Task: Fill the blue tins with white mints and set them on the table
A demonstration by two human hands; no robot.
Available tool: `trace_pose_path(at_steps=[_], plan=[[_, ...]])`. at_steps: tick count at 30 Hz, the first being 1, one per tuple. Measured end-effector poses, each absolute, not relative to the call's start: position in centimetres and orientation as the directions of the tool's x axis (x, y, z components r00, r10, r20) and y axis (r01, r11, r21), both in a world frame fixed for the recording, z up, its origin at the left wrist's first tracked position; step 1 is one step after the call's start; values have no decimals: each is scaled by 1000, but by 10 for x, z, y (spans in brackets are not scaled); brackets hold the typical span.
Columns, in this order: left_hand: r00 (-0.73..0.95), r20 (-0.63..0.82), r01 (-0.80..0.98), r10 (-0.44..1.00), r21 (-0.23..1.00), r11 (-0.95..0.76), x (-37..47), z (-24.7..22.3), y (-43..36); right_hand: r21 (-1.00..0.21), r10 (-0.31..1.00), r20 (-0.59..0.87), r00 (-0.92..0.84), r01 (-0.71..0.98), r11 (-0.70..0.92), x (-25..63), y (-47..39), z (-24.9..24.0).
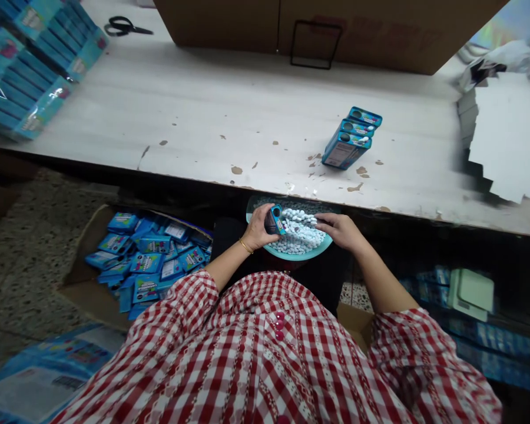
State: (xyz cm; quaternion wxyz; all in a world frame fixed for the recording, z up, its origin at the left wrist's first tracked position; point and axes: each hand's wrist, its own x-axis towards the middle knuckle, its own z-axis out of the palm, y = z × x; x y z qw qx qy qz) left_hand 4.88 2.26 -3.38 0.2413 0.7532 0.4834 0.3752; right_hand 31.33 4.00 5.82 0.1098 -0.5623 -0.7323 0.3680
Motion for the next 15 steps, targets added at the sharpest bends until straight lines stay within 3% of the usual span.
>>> trace_pose_path(at_steps=[4,7,10,15], plan=[[315,359,556,879,680,-477,57,-32,25,-280,873,-366,-323,933,227,284,45,103],[328,369,574,870,653,-493,59,-29,25,-51,854,-412,-317,944,325,264,47,125],[326,372,590,869,639,-494,58,-29,24,39,843,-411,-348,917,397,252,46,137],[301,345,626,889,632,-457,56,-28,21,66,863,-390,-320,925,373,262,39,144]])
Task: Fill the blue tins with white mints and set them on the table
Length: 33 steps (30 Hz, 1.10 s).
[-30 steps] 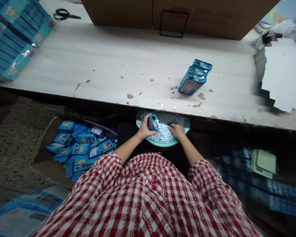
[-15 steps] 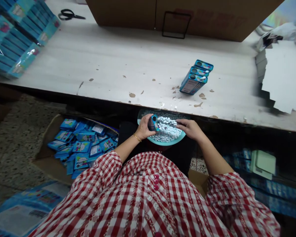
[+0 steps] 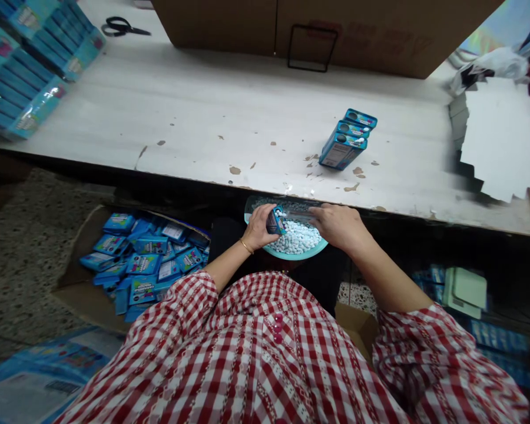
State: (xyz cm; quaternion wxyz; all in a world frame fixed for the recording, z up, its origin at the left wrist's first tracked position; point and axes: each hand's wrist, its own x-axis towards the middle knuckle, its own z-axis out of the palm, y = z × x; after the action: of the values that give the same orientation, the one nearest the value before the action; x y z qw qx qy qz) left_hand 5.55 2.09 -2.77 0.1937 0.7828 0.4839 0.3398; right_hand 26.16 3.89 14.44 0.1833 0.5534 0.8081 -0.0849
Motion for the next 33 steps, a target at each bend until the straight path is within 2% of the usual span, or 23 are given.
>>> trace_pose_path(at_steps=[3,6,9,11,15,17,19,23,26,29,31,33], plan=[[285,294,698,912,589,-408,55,-20,16,35,890,-377,-256,956,290,282,33,138],[299,230,792,926,482,-375,51,-8,12,-5,911,-369,-185,980,197,305,26,124],[238,212,844,948,438,-310,42,2,11,-71,923,-355,-148,989,131,321,20,105],[178,260,837,949,466,-285,36,6,11,-193,941,-311,-137,978,79,325,20,91],[99,433,760,896,549,-349,43,13,12,-562,975,-195,-107,827,-22,304,24,77],[40,473,723,880,594,-353,58,16,16,-636,987,-129,-96,772,-8,284,27,83],[-30,474,678,880,657,-331,79,18,26,-600,992,-50,-118,797,64,264,33,97],[-97,437,491,894,802,-339,125,28,59,-324,978,27,-205,924,203,256,56,133],[-30,427,371,904,844,-387,142,41,77,-150,981,47,-190,969,195,281,89,148],[-16,409,319,913,867,-383,125,47,71,-16,982,69,-175,984,177,312,125,151],[-113,381,299,918,894,-334,90,39,58,38,979,95,-181,983,178,327,138,150],[-302,341,305,890,919,-248,37,20,40,44,967,171,-191,982,186,333,138,145]])
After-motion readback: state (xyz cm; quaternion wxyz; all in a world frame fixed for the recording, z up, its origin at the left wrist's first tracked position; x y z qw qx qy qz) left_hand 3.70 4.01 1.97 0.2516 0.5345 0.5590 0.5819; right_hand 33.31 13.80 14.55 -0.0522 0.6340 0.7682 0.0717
